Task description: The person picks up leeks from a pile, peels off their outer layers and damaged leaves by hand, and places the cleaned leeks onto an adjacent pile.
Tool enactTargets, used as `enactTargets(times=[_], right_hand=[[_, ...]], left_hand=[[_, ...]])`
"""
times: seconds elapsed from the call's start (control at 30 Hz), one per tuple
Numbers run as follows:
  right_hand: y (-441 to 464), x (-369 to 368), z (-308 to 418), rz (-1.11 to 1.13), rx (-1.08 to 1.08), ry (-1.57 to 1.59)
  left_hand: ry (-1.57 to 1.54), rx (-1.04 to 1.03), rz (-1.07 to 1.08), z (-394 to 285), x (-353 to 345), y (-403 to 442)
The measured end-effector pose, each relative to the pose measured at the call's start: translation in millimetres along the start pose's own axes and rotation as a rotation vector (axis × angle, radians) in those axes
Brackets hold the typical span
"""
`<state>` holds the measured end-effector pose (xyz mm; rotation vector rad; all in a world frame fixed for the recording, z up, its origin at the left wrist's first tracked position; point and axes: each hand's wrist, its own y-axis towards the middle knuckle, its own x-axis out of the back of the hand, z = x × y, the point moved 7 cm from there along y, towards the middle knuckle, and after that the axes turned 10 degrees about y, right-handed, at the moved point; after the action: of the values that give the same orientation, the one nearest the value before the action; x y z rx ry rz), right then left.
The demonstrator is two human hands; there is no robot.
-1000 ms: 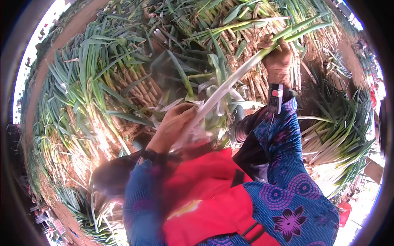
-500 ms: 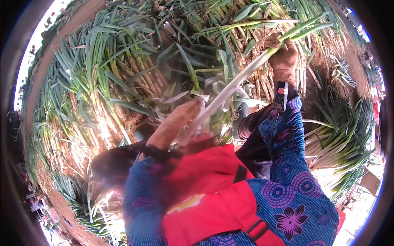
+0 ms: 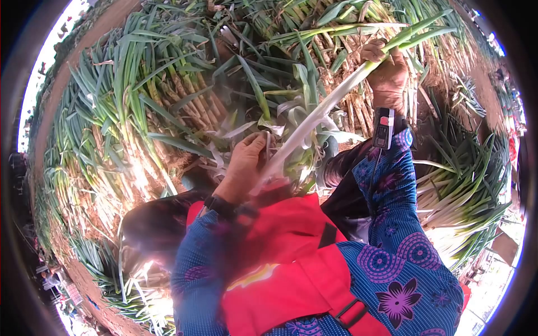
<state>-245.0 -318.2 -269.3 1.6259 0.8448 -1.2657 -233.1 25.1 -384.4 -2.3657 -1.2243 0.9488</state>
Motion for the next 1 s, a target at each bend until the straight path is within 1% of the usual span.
enactTargets(times=[0.07,0.17,0.27,0.37,0.43,0.47,0.5,0.57,0.6,0.7,0.73,0.8,0.83,0.9,0.93,0.97,1.0], right_hand=[[0.3,0.0,-0.1,0.001,0.001,0.006],[0.6,0.9,3.3,-0.001,0.016,-0.012],[-0.5,3.5,2.4,-0.026,-0.023,0.024],[1.3,7.2,28.6,-0.02,0.034,-0.006],[-2.5,0.4,38.1,-0.04,0.061,0.019],[-3.5,-0.6,42.8,-0.057,0.109,0.002],[-4.7,0.0,47.6,-0.074,0.158,-0.015],[-4.2,8.0,51.6,-0.092,0.154,0.014],[-4.2,13.1,53.3,-0.102,0.151,0.028],[-1.8,28.0,62.2,-0.14,0.219,0.007],[-1.0,29.5,61.4,-0.111,0.205,0.013],[-1.6,39.4,65.1,-0.162,0.219,0.049],[-1.8,42.0,66.7,-0.187,0.227,0.067],[-5.2,38.1,70.3,-0.209,0.262,0.004],[-8.3,35.9,74.9,-0.231,0.264,-0.023],[-11.2,32.9,77.2,-0.251,0.265,-0.05],[-13.8,29.5,81.6,-0.254,0.32,-0.066]], left_hand=[[-0.126,-0.011,-0.086,-1.9,5.8,-1.5],[-0.328,0.015,-0.105,-5.3,9.1,-5.4],[-0.283,0.021,0.023,-11.7,21.1,-7.7],[0.036,-0.065,-0.089,-37.8,67.5,-25.8],[0.03,-0.102,-0.151,-37.7,146.7,-30.9],[0.029,-0.119,-0.182,-35.1,170.9,-33.0],[0.08,-0.106,-0.193,-39.6,161.2,-40.8],[0.177,-0.077,-0.215,-53.5,129.1,-59.9],[0.235,-0.065,-0.041,-50.9,118.9,-60.1],[0.377,-0.204,0.205,-48.5,62.4,-63.9],[0.365,-0.149,0.227,-43.5,48.4,-65.3],[0.341,-0.035,0.272,-34.3,28.2,-69.8],[0.336,0.01,0.242,-27.0,38.1,-68.6],[0.33,0.105,0.183,-9.8,64.2,-65.5],[0.42,0.107,-0.074,-20.1,73.1,-73.5],[0.362,0.042,-0.068,-24.8,82.9,-76.8],[0.305,-0.026,-0.062,-33.8,106.6,-80.1]])
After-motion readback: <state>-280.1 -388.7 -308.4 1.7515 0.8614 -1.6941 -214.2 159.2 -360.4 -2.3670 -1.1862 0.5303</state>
